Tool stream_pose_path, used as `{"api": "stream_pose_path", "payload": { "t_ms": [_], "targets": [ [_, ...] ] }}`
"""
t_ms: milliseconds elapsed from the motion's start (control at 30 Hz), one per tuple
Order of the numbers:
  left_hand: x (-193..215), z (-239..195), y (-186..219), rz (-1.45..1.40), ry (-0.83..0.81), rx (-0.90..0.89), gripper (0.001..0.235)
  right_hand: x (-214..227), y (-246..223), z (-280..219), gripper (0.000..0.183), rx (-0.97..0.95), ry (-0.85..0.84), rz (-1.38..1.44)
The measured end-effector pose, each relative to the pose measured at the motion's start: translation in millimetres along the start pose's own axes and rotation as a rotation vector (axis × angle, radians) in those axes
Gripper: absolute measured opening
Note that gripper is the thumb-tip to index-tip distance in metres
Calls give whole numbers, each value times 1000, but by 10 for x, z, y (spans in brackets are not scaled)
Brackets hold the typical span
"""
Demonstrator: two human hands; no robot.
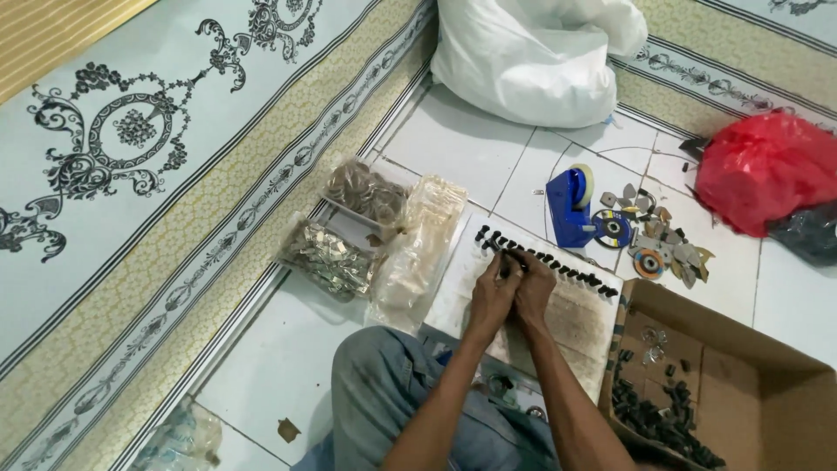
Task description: Sorting and placing small metal components into a template board.
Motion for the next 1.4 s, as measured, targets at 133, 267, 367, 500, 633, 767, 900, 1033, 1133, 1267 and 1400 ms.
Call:
{"api": "stream_pose_path", "payload": {
  "t_ms": [133,267,367,500,633,767,900,1033,1133,1267,1400],
  "targets": [
    [-6,58,-161,-6,-8,45,78,5,-72,-5,15,-37,17,-12],
    [-2,89,-207,-3,-9,36,77,6,-78,-22,16,-84,20,19],
    [-28,108,-252,-1,-11,23,76,22,-64,-45,16,-146,46,107],
    [0,85,-205,-22,0,12,75,36,-59,-67,16,-198,45,238],
    [-16,108,-198,-36,-4,-3,75,12,19,-71,17,-208,55,286],
    [14,51,-198,-24,-3,-20,79,61,-125,-104,22,-82,28,110],
    [10,-112,-162,20,30,-27,81,226,-180,-204,25,-114,35,159],
    [-89,-514,94,93,64,-117,58,887,-440,-236,23,66,112,32],
    [-423,-883,305,134,28,-260,39,1612,-558,-188,17,158,189,-121],
    [-1106,-1401,420,136,-226,-305,35,2461,-51,-33,19,255,154,-269],
    [-1919,-1491,-28,264,-458,-374,36,3018,667,-140,19,76,43,-441]
  ]
}}
Point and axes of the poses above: each hand's wrist, its own z-axis towards the middle knuckle, its own x-axis out of the back of the hand, y = z × x, the point moved 9 cm from there along z, towards the middle knuckle, and after that the axes turned 12 degrees about y, right-handed, at the moved point
